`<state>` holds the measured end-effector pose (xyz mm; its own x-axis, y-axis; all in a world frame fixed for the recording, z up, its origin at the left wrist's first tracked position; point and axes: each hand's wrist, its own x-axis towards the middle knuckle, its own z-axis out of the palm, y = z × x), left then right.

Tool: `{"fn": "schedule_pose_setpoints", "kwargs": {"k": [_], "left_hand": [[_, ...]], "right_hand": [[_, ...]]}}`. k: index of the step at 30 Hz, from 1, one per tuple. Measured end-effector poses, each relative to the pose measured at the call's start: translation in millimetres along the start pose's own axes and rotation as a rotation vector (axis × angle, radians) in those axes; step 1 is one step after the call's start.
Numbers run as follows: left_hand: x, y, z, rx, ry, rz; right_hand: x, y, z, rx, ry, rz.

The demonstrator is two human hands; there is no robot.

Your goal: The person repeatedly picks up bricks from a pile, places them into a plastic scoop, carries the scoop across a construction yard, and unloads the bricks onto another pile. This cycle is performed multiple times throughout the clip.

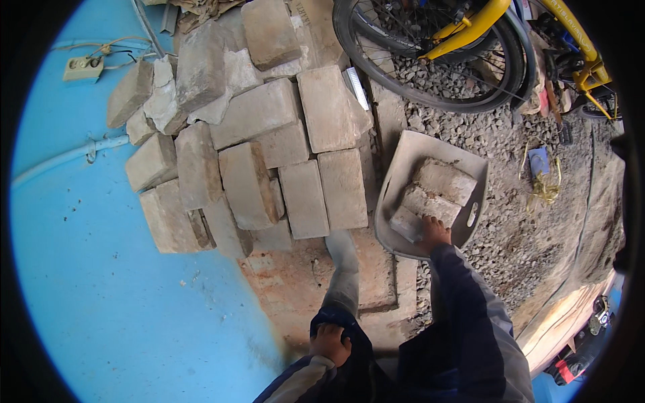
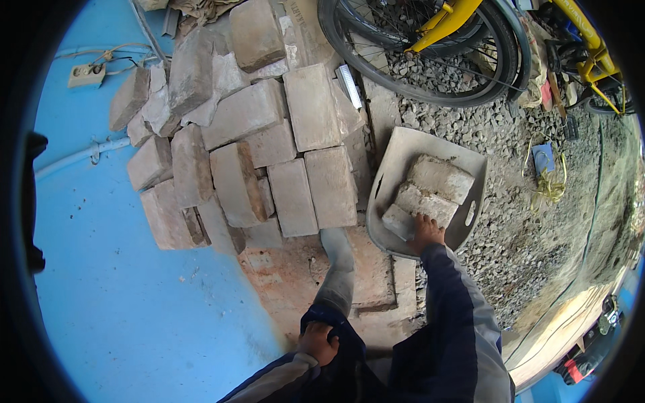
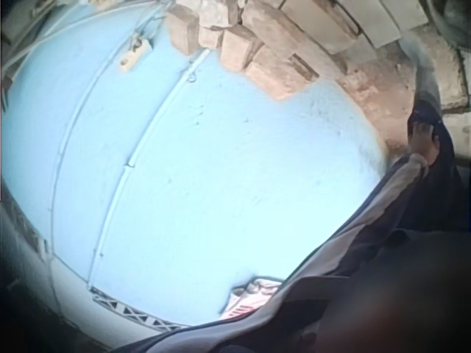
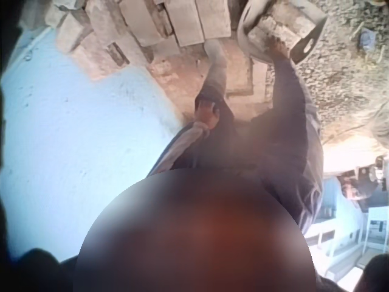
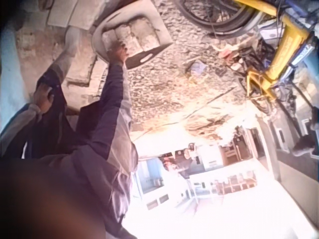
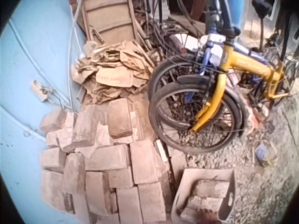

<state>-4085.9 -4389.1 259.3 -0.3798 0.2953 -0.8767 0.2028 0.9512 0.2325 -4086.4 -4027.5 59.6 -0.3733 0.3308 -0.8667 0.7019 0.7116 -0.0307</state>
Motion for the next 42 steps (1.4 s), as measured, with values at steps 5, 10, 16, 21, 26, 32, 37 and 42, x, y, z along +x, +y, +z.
{"fn": "schedule_pose_setpoints", "kwargs": {"k": [5, 10, 16, 21, 26, 32, 37, 42], "left_hand": [[0, -1, 3, -0.037, -0.090, -0.077], [0, -7, 4, -0.051, -0.125, -0.091], [-1, -17, 8, -0.107, -0.095, -0.087], [-2, -24, 12, -0.106, -0.071, -0.061], [-3, -27, 10, -0.133, -0.069, -0.048], [-4, -20, 12, -0.072, -0.034, -0.058], [0, -12, 13, -0.044, -0.045, -0.001], [4, -1, 15, -0.037, -0.056, 0.005]], "right_hand": [[-54, -5, -18, 0.463, 0.142, -0.046], [-77, -56, -31, 1.067, 0.252, -0.228], [-80, -169, -42, 1.856, 0.132, -0.238], [-54, -243, -13, 1.850, -0.035, -0.087], [-34, -201, 3, 1.407, 0.301, 0.080], [-1, -211, -20, 1.193, 0.429, -0.223], [19, -157, -3, 0.786, 0.603, -0.495], [35, -5, 20, 0.646, 0.642, 0.101]]}}
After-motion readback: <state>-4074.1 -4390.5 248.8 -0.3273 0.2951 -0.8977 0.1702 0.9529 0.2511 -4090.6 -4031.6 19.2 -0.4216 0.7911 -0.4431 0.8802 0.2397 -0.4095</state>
